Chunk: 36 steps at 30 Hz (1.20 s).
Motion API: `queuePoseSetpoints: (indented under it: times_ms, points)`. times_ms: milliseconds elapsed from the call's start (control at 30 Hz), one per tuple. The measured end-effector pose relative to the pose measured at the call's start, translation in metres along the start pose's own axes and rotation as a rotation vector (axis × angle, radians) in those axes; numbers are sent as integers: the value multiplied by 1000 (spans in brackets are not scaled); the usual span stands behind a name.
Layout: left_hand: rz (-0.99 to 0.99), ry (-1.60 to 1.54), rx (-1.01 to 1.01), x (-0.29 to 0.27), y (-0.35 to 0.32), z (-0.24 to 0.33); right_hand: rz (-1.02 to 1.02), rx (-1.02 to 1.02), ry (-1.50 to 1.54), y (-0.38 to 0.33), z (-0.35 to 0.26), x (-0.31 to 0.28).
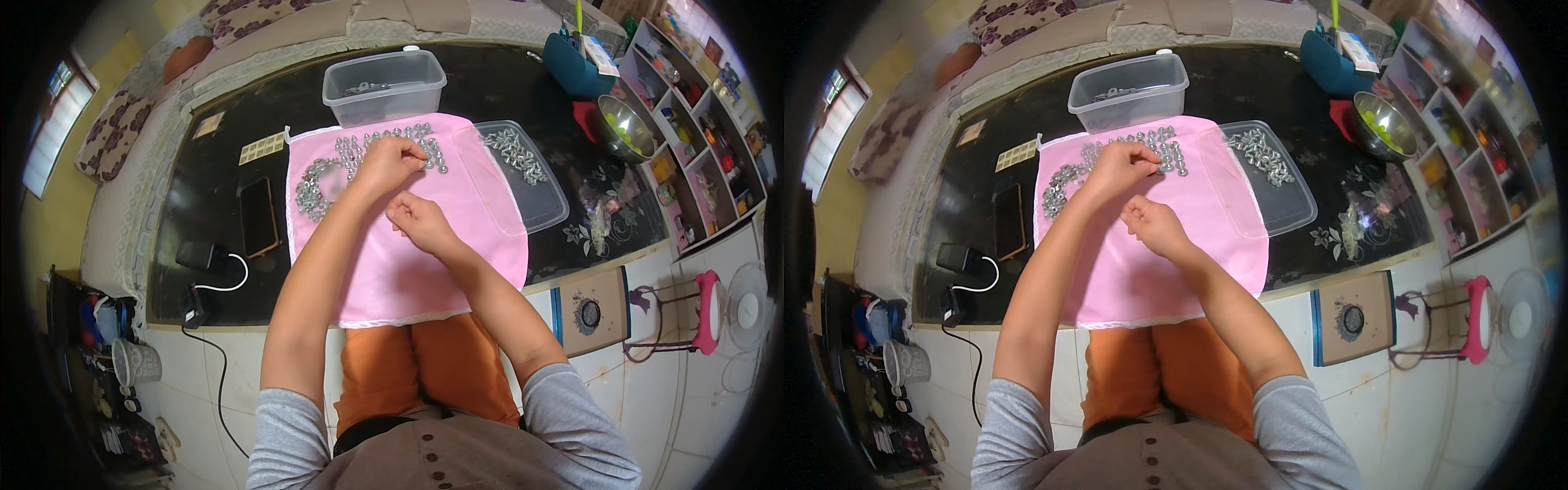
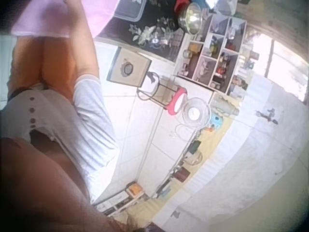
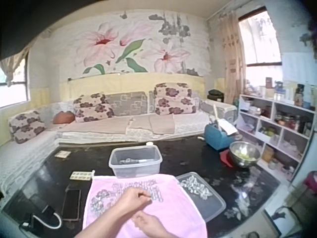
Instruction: The person picks up and connects small silver hardware components together by hand on a pink cloth workspace, placing finished assemblies into a nearby plastic tray.
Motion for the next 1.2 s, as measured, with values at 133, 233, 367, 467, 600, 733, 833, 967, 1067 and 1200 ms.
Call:
queuePoseSetpoints:
  times_ms: [133,233,367,467,600,733,833,967,1067,1200]
  points:
    - [-59,62,56,20,18,-14,7,16,-66,1,-1,0]
    - [-99,135,86,33,24,-18,4,-10,-66,4,9,-1]
    - [-111,265,109,40,22,-17,14,-21,-43,3,8,-1]
    - [-98,249,129,43,23,-23,16,-34,-80,5,8,-1]
    - [-106,306,125,44,23,-26,14,-29,-137,7,12,0]
    - [-93,296,164,42,17,-23,22,-33,-224,4,4,-1]
    - [-47,226,161,35,10,-14,29,-40,-221,4,7,-1]
    - [69,176,82,3,-23,-19,36,-67,-136,1,1,-2]
    - [176,217,7,-38,-44,-42,10,-41,-55,1,3,0]
    - [281,247,-135,-88,-63,-68,12,-57,-93,1,-1,0]
Point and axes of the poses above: each hand's wrist, its own y-axis towards the middle knuckle, its own x-axis out of the palm, z = x × y, the point moved 5 cm from there along y, towards the middle knuckle, and after that the axes turned 4 degrees about -y, right-handed, at the moved point
